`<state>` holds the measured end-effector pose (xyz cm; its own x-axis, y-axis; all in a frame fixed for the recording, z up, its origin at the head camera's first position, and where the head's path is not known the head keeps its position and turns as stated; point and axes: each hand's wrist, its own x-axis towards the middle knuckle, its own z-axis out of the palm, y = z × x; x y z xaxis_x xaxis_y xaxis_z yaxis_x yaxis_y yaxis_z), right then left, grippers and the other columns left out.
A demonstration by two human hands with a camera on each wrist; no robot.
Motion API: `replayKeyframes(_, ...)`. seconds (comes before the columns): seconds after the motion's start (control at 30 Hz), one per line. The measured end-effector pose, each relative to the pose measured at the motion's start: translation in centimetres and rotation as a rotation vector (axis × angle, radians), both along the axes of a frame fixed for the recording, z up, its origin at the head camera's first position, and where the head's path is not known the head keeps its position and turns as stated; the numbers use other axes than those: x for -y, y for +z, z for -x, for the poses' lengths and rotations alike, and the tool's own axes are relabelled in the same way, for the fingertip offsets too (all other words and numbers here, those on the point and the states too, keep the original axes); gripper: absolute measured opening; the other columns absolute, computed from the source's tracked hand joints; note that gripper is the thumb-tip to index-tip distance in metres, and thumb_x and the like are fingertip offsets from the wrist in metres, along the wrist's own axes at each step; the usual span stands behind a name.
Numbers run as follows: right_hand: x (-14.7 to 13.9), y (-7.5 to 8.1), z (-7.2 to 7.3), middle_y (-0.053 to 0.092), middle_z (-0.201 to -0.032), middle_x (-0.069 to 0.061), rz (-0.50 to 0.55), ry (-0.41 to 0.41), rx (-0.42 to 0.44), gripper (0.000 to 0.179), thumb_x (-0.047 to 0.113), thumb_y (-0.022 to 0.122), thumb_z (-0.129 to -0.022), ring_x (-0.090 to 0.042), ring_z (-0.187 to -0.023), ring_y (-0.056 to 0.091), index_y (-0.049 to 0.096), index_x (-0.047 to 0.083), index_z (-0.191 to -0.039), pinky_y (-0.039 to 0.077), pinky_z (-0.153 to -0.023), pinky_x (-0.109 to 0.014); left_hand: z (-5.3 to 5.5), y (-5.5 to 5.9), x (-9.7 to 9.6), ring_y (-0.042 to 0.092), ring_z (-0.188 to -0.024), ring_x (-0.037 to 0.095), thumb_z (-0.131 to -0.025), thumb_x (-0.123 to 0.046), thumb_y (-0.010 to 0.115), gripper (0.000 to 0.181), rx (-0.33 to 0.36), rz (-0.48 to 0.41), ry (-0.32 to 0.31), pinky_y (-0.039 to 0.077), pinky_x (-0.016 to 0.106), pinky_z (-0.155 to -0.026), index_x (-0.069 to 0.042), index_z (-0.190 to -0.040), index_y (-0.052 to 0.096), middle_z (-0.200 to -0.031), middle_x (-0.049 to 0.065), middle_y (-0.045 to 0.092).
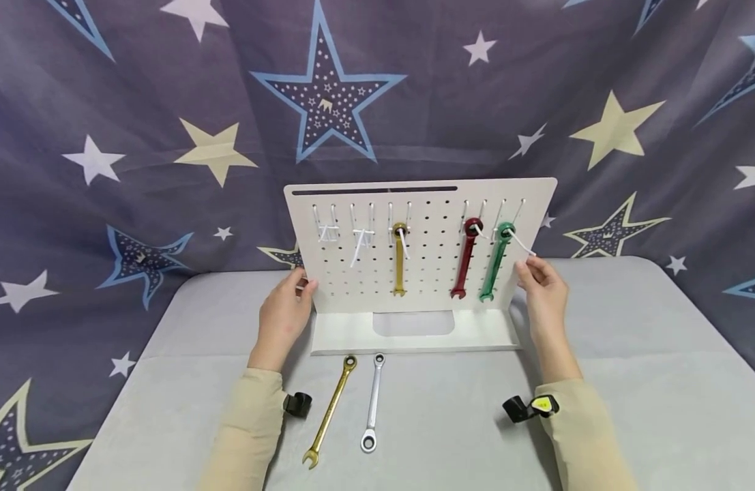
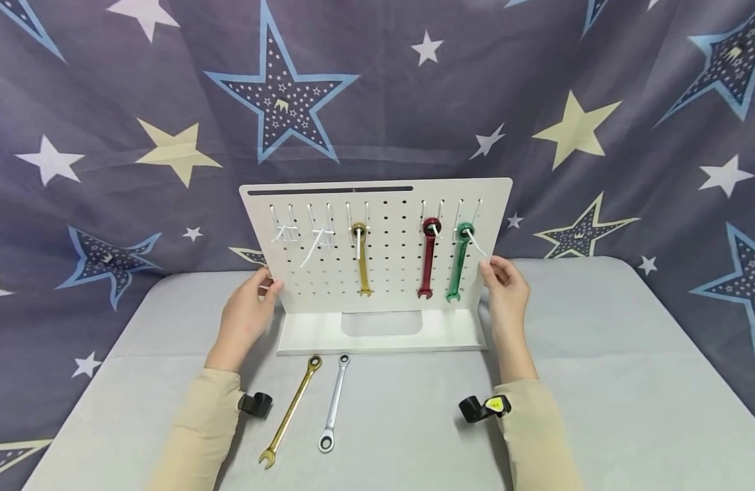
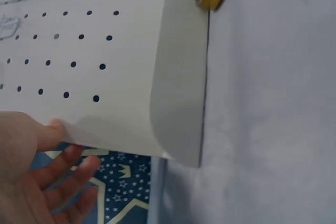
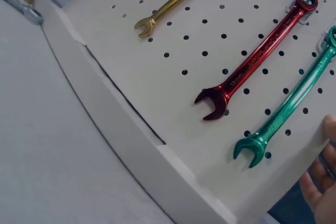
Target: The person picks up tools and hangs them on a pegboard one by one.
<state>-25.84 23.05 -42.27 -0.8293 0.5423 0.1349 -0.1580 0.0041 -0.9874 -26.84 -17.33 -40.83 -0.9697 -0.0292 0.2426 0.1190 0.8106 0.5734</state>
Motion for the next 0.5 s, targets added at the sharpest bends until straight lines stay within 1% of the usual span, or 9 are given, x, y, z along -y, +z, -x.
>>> replayKeyframes(0.07, 0.2, 0.0, 0.2, 0.063, -0.084, 0.011, 0.015, -0.005, -0.011, 0.017, 0.019, 0.072, -0.092, -0.004, -0.08, 0.059, 0.064, 0.009, -0.105, 0.049, -0.071, -0.013, -0.2, 0.3, 0.2, 0.065, -0.101, 0.033, -0.103, -0.029, 0.055, 0.027, 0.027, 0.029, -0.004, 0.049, 0.053, -0.08, -0.008, -0.119, 0.061, -0.116, 0.013, 0.068)
replayKeyframes(0.13, 0.4, -0.1, 0.3, 0.062, -0.084, 0.011, 0.02, -0.01, -0.02, 0.016, 0.019, 0.072, -0.092, -0.004, -0.08, 0.059, 0.064, 0.01, -0.103, 0.05, -0.071, -0.013, -0.6, 0.8, 0.4, 0.065, -0.101, 0.033, -0.103, -0.03, 0.054, 0.032, 0.05, 0.061, 0.009, 0.048, 0.053, -0.08, -0.009, -0.127, 0.06, -0.119, 0.011, 0.067)
replayKeyframes(0.23, 0.8, -0.1, 0.4, 0.062, -0.082, 0.01, 0.067, -0.019, -0.024, 0.014, 0.017, 0.073, -0.091, -0.004, -0.078, 0.059, 0.064, 0.012, -0.101, 0.051, -0.07, -0.013, -1.6, 1.7, 0.8, 0.066, -0.099, 0.03, -0.103, -0.029, 0.053, 0.037, 0.049, 0.115, 0.04, 0.049, 0.054, -0.077, -0.011, -0.134, 0.059, -0.121, 0.008, 0.067)
replayKeyframes(0.3, 0.9, -0.1, 0.4, 0.062, -0.082, 0.011, 0.073, -0.021, -0.018, 0.013, 0.016, 0.072, -0.092, -0.003, -0.078, 0.059, 0.064, 0.012, -0.101, 0.051, -0.07, -0.013, -2.6, 2.5, 1.1, 0.067, -0.096, 0.028, -0.103, -0.029, 0.054, 0.035, 0.019, 0.153, 0.056, 0.049, 0.054, -0.074, -0.012, -0.133, 0.06, -0.119, 0.007, 0.067)
replayKeyframes(0.33, 1.0, -0.1, 0.4, 0.062, -0.081, 0.011, 0.074, -0.024, -0.014, 0.013, 0.016, 0.072, -0.092, -0.002, -0.077, 0.059, 0.064, 0.011, -0.101, 0.051, -0.07, -0.013, -3.1, 2.9, 1.2, 0.068, -0.094, 0.027, -0.102, -0.028, 0.054, 0.033, -0.001, 0.169, 0.053, 0.049, 0.053, -0.072, -0.013, -0.131, 0.062, -0.118, 0.007, 0.067)
replayKeyframes(0.43, 1.0, -0.1, 0.3, 0.062, -0.08, 0.014, 0.054, -0.037, -0.003, 0.015, 0.017, 0.071, -0.092, -0.001, -0.076, 0.058, 0.064, 0.01, -0.103, 0.05, -0.069, -0.012, -4.8, 3.8, 1.3, 0.067, -0.088, 0.024, -0.102, -0.027, 0.056, 0.028, -0.033, 0.213, 0.011, 0.05, 0.05, -0.067, -0.013, -0.123, 0.066, -0.112, 0.006, 0.069)
replayKeyframes(0.5, 0.9, 0.0, 0.3, 0.062, -0.08, 0.015, 0.041, -0.041, -0.001, 0.015, 0.017, 0.071, -0.092, 0.0, -0.076, 0.058, 0.064, 0.009, -0.104, 0.05, -0.069, -0.012, -6.0, 4.1, 1.2, 0.065, -0.083, 0.022, -0.101, -0.026, 0.057, 0.024, -0.018, 0.219, -0.035, 0.049, 0.046, -0.065, -0.013, -0.119, 0.068, -0.109, 0.005, 0.069)
